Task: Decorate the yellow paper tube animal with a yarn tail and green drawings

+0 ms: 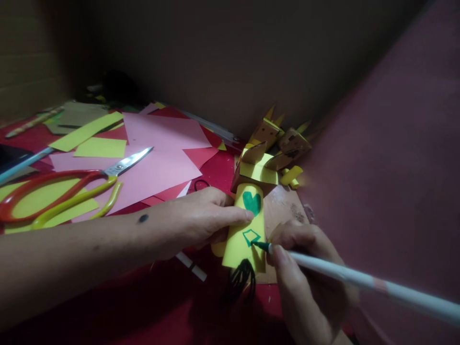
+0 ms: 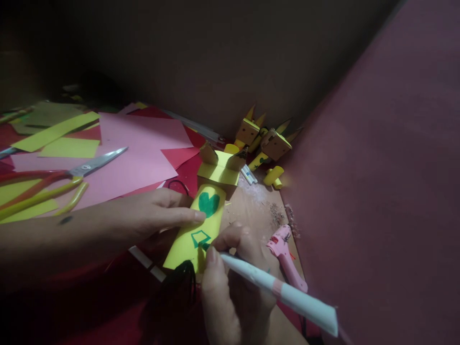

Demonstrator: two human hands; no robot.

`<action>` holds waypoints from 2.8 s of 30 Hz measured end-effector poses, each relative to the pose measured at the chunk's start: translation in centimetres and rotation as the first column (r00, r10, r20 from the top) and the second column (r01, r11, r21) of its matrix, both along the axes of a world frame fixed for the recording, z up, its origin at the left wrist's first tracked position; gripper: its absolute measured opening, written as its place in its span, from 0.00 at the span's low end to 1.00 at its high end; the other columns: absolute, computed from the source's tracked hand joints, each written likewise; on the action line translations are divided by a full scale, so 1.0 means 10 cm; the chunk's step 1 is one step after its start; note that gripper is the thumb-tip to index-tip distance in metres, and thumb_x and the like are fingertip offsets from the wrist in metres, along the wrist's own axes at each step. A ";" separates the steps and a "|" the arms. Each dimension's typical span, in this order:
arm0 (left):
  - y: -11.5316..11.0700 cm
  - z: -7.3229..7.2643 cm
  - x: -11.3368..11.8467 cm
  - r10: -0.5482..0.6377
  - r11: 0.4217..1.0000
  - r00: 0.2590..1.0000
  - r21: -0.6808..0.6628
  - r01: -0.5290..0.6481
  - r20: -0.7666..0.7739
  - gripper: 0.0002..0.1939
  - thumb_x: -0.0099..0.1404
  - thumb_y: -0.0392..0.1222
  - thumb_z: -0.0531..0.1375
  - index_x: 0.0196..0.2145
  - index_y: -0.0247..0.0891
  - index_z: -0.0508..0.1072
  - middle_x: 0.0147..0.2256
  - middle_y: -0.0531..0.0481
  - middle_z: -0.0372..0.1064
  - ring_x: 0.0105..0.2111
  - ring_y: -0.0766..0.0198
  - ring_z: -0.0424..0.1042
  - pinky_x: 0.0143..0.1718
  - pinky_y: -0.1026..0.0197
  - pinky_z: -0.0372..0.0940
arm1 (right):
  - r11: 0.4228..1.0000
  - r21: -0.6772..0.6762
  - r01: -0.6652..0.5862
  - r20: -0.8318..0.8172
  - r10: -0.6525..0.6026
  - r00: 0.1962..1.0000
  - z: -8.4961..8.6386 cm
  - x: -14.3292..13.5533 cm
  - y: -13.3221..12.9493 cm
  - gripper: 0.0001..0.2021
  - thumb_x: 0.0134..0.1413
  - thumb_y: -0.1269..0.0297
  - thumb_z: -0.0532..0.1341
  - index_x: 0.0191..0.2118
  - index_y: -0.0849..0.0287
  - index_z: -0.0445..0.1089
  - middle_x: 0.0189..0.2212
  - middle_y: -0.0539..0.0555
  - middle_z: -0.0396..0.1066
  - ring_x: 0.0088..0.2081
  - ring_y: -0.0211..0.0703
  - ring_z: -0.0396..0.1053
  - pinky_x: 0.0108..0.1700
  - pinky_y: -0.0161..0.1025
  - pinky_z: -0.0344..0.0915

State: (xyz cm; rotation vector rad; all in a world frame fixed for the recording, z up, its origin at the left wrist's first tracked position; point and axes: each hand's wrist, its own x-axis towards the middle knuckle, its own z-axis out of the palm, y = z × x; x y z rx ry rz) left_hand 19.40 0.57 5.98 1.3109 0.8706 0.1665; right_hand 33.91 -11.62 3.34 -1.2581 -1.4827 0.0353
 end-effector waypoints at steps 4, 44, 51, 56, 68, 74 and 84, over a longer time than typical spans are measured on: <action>0.00 -0.01 -0.01 -0.028 0.999 1.000 0.015 0.028 -0.009 0.26 0.66 0.49 0.65 0.14 0.40 0.63 0.11 0.58 0.59 0.14 0.71 0.55 0.18 0.64 0.50 | 1.000 -0.004 0.026 -0.013 -0.026 1.000 0.01 0.01 0.00 0.10 0.58 0.76 0.62 0.29 0.55 0.70 0.25 0.47 0.68 0.26 0.36 0.67 0.28 0.34 0.64; 0.00 -0.03 -0.04 -0.030 0.999 0.999 0.014 0.029 0.031 0.23 0.62 0.49 0.66 0.16 0.40 0.63 0.13 0.58 0.59 0.15 0.71 0.54 0.19 0.63 0.47 | 1.000 -0.003 -0.027 -0.082 0.027 0.996 -0.04 0.07 0.00 0.10 0.63 0.76 0.60 0.31 0.55 0.69 0.21 0.45 0.62 0.24 0.38 0.65 0.23 0.35 0.56; 0.01 -0.04 -0.04 -0.035 0.999 0.999 -0.009 0.035 0.027 0.21 0.62 0.48 0.66 0.18 0.40 0.64 0.13 0.58 0.58 0.15 0.70 0.53 0.19 0.63 0.47 | 0.999 0.033 0.034 -0.122 -0.030 0.992 -0.03 -0.06 0.01 0.10 0.62 0.73 0.60 0.30 0.55 0.65 0.24 0.48 0.65 0.24 0.38 0.63 0.23 0.37 0.53; 0.01 -0.04 -0.03 -0.033 0.999 0.999 0.001 0.033 0.041 0.19 0.61 0.49 0.66 0.19 0.41 0.65 0.13 0.58 0.59 0.15 0.69 0.54 0.19 0.62 0.48 | 1.000 0.022 -0.002 -0.072 0.003 0.997 -0.03 -0.03 0.01 0.08 0.62 0.75 0.60 0.32 0.55 0.67 0.23 0.46 0.63 0.24 0.38 0.64 0.24 0.37 0.56; 0.01 -0.06 -0.04 -0.046 0.999 0.999 0.020 0.045 0.020 0.20 0.60 0.52 0.67 0.19 0.41 0.65 0.14 0.58 0.60 0.15 0.68 0.55 0.19 0.62 0.48 | 0.999 0.009 -0.054 -0.069 0.054 0.996 -0.05 0.02 0.02 0.09 0.63 0.76 0.59 0.33 0.54 0.68 0.21 0.45 0.60 0.23 0.38 0.63 0.22 0.35 0.56; 0.00 -0.06 -0.03 -0.033 0.999 0.999 0.006 0.032 0.037 0.20 0.60 0.51 0.66 0.19 0.41 0.64 0.13 0.58 0.58 0.15 0.69 0.52 0.19 0.61 0.45 | 0.997 0.022 -0.077 -0.059 0.078 0.995 -0.05 0.04 0.03 0.10 0.62 0.77 0.59 0.33 0.54 0.68 0.22 0.45 0.61 0.23 0.37 0.64 0.23 0.35 0.59; 0.00 -0.04 -0.02 -0.031 0.999 0.999 0.009 0.031 0.022 0.22 0.62 0.49 0.66 0.17 0.40 0.63 0.13 0.58 0.58 0.15 0.70 0.53 0.19 0.62 0.46 | 0.998 0.017 -0.058 -0.051 0.059 0.997 -0.04 0.04 0.04 0.09 0.63 0.76 0.59 0.34 0.55 0.69 0.23 0.46 0.63 0.22 0.37 0.64 0.22 0.35 0.59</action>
